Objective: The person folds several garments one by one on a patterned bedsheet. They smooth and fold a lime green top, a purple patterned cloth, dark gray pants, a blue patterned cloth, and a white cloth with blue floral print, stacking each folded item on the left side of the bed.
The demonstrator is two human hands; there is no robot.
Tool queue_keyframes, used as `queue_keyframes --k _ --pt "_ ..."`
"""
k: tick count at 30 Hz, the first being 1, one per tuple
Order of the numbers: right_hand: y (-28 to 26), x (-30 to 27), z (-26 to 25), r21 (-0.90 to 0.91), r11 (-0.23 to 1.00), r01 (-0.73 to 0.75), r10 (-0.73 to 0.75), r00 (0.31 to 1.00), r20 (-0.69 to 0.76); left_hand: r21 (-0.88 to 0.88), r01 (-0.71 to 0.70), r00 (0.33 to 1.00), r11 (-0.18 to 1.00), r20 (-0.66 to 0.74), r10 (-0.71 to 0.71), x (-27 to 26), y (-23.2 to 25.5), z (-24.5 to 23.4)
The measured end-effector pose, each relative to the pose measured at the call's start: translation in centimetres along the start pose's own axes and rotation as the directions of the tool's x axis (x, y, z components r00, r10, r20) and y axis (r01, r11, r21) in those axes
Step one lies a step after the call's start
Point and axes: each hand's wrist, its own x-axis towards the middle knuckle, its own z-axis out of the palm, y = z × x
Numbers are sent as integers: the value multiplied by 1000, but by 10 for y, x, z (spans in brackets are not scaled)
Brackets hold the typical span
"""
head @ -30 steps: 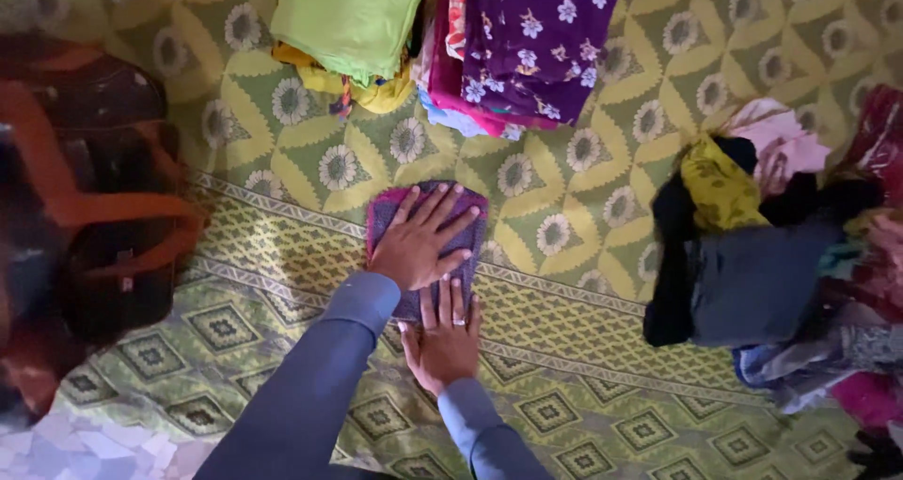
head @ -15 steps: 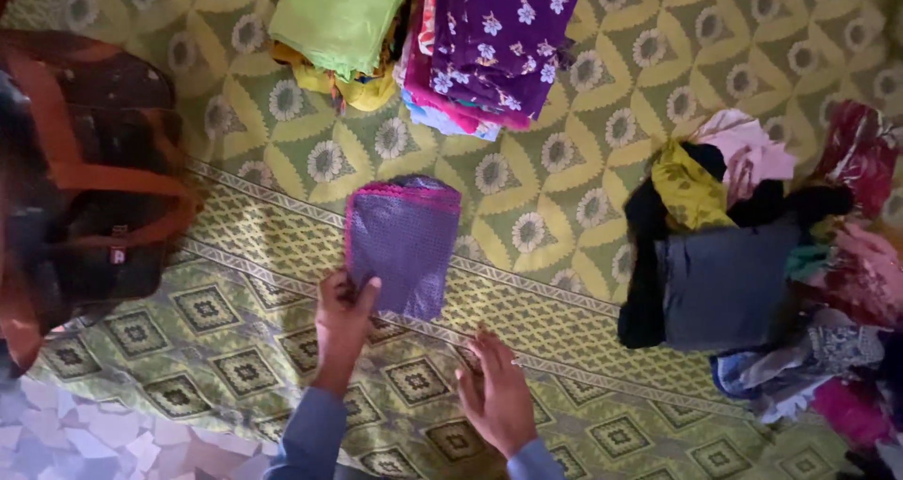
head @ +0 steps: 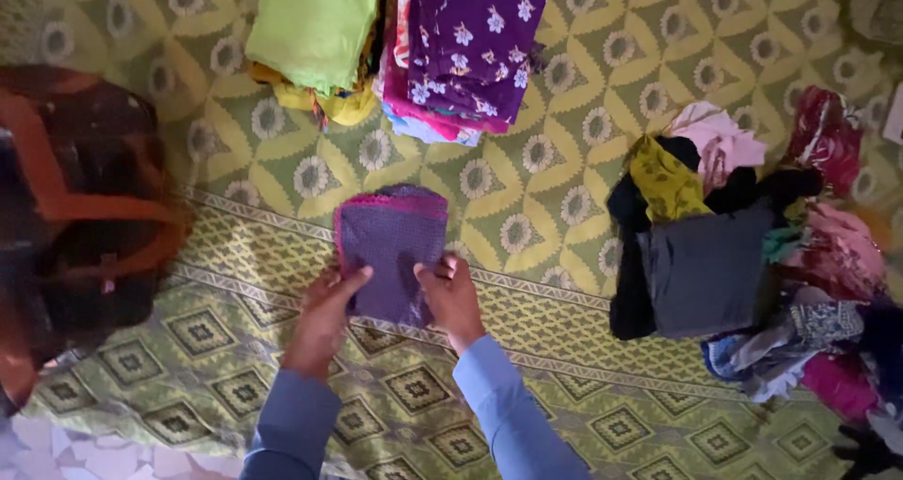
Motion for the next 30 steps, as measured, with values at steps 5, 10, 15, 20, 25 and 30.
queue_keyframes --k 5,10,15,20,25,30 --pt "24 8 9 117 991 -60 70 994 -89 292 -41 996 956 85 16 -1 7 -15" --pt "-26 -44 12 372 886 -277 271 960 69 -67 14 971 998 239 3 -18 -6 -48" --pt "-40 -73 35 356 915 -190 187 981 42 -94 61 939 994 342 -25 -50 51 -68" --pt "-193 -53 75 264 958 -113 107 994 37 -82 -6 952 997 303 31 -54 173 -68" --pt "-301 13 93 298 877 377 -395 919 0 -72 -480 800 874 373 470 -33 301 -46" --pt "-328 98 106 -115 855 507 -517 850 -99 -26 -572 742 820 409 531 49 346 -10"
